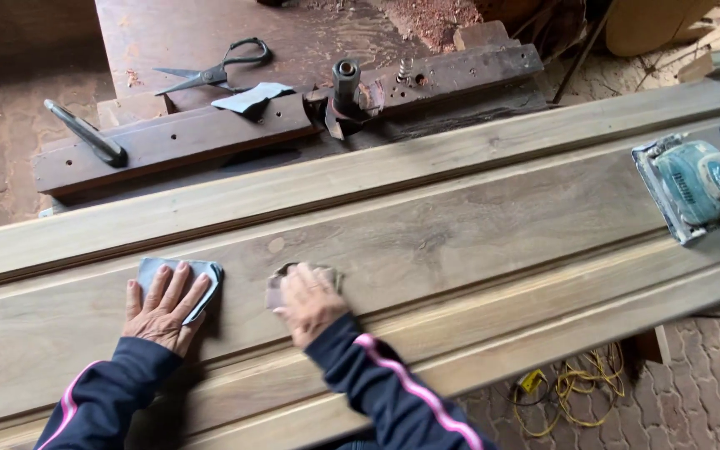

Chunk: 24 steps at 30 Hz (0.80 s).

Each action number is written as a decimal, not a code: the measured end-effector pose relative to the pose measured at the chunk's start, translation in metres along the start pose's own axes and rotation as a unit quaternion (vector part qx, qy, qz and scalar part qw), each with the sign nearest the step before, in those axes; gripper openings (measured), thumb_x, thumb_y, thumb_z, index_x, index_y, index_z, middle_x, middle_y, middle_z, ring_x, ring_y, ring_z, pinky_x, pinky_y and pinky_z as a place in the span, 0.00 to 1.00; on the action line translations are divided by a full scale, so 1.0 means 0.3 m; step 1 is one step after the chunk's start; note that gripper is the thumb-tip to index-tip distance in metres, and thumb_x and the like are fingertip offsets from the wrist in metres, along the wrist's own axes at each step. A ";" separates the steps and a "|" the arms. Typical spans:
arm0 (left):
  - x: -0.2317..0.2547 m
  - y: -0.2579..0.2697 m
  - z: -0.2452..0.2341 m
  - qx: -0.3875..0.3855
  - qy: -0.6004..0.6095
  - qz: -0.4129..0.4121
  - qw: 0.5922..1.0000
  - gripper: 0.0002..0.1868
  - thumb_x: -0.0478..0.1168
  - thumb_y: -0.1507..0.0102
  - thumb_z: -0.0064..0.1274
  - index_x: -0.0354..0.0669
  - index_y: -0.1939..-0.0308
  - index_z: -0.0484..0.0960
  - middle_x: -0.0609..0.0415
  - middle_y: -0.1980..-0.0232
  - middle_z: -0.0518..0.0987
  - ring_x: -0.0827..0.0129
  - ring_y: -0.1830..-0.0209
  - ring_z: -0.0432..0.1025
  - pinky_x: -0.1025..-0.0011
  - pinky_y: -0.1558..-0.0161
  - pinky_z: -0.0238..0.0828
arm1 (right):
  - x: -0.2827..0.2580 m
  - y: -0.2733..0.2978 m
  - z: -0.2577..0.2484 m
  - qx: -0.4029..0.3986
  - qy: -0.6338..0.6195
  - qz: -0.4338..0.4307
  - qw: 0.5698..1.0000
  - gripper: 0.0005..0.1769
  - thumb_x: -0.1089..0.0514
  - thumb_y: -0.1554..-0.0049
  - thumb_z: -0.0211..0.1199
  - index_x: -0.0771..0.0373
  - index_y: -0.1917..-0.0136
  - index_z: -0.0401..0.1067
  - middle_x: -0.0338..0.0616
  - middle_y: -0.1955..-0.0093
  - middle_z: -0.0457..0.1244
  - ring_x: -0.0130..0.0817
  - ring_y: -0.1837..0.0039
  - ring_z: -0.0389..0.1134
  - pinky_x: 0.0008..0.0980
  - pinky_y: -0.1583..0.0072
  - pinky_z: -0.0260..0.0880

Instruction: Sand a large wooden panel or door using sandpaper and an electric orbital sander.

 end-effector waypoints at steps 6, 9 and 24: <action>-0.002 0.015 -0.010 0.012 0.019 -0.032 0.999 0.36 0.56 0.39 0.44 0.69 0.25 0.60 0.52 0.20 0.57 0.50 0.19 0.49 0.36 0.24 0.32 | 0.501 0.007 -0.162 -0.114 0.003 0.051 0.992 0.05 0.57 0.44 0.66 0.59 0.57 0.73 0.47 0.60 0.64 0.43 0.57 0.64 0.43 0.55 0.66; 0.006 0.006 -0.024 0.025 0.027 -0.041 0.999 0.35 0.55 0.38 0.43 0.69 0.25 0.61 0.52 0.19 0.57 0.50 0.19 0.50 0.36 0.23 0.32 | 0.871 0.176 -0.299 -0.086 0.064 0.116 0.987 0.04 0.61 0.39 0.62 0.63 0.56 0.72 0.51 0.56 0.65 0.48 0.53 0.66 0.44 0.50 0.69; 0.027 0.001 -0.043 0.026 0.007 -0.055 0.998 0.35 0.53 0.39 0.49 0.64 0.26 0.65 0.53 0.21 0.61 0.52 0.21 0.54 0.38 0.24 0.37 | 0.642 0.241 -0.241 -0.057 0.042 0.022 0.997 0.18 0.58 0.43 0.64 0.65 0.41 0.76 0.57 0.39 0.68 0.57 0.34 0.68 0.52 0.32 0.67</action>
Point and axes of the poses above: each hand's wrist, its own y-axis away from the middle knuckle, its own z-axis out of the palm, x = y × z, the point moved 8 cm from there along -y, towards the middle knuckle
